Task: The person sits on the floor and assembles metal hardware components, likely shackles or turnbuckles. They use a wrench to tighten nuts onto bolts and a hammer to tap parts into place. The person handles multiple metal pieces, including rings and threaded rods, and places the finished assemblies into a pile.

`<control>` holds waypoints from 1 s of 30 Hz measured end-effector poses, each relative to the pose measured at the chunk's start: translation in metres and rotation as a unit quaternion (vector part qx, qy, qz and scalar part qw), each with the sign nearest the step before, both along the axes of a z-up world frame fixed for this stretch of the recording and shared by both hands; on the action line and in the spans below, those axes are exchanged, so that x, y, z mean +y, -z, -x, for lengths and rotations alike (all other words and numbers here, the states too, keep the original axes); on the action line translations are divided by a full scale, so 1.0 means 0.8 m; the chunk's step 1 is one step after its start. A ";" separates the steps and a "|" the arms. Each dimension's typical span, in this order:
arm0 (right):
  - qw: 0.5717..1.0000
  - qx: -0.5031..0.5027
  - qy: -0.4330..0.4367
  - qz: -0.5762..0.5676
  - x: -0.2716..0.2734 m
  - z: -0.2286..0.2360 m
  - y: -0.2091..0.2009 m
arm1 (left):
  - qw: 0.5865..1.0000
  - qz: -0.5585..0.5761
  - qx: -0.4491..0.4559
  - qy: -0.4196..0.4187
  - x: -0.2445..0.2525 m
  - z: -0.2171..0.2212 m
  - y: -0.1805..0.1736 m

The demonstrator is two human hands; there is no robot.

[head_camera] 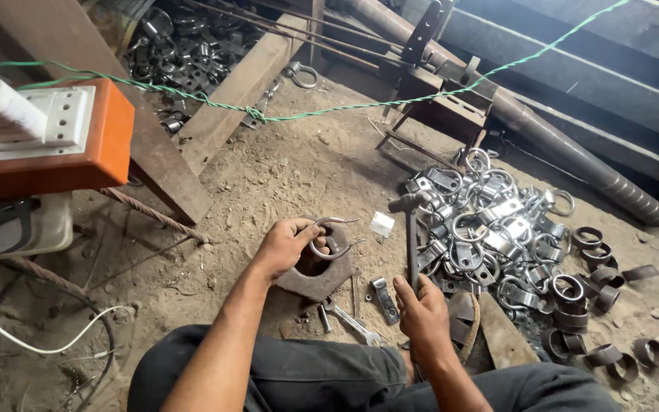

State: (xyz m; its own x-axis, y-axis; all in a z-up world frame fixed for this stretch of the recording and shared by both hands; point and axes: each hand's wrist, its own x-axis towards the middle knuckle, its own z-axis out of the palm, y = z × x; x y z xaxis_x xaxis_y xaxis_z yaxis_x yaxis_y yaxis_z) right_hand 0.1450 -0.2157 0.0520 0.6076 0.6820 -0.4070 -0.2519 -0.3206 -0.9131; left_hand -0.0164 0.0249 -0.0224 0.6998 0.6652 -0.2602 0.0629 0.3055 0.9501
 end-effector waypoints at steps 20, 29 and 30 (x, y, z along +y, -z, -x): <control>0.997 -0.069 -0.024 0.017 0.001 0.006 -0.009 | 0.877 -0.278 0.385 0.081 -0.016 0.015 -0.030; 0.859 -0.207 0.108 -0.457 -0.032 -0.061 -0.063 | 0.889 -0.269 0.366 0.065 -0.015 0.020 -0.020; 0.839 -0.208 0.139 -0.483 -0.028 -0.057 -0.052 | 0.888 -0.269 0.367 0.062 -0.014 0.020 -0.022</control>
State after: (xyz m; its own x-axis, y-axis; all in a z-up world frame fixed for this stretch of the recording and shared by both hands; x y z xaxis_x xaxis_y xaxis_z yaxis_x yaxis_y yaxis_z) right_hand 0.1904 -0.2381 0.0939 0.7505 0.3804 0.5404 0.2102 0.6379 -0.7409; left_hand -0.0320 0.0135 -0.0051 0.5503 0.7606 -0.3445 0.7268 -0.2331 0.6461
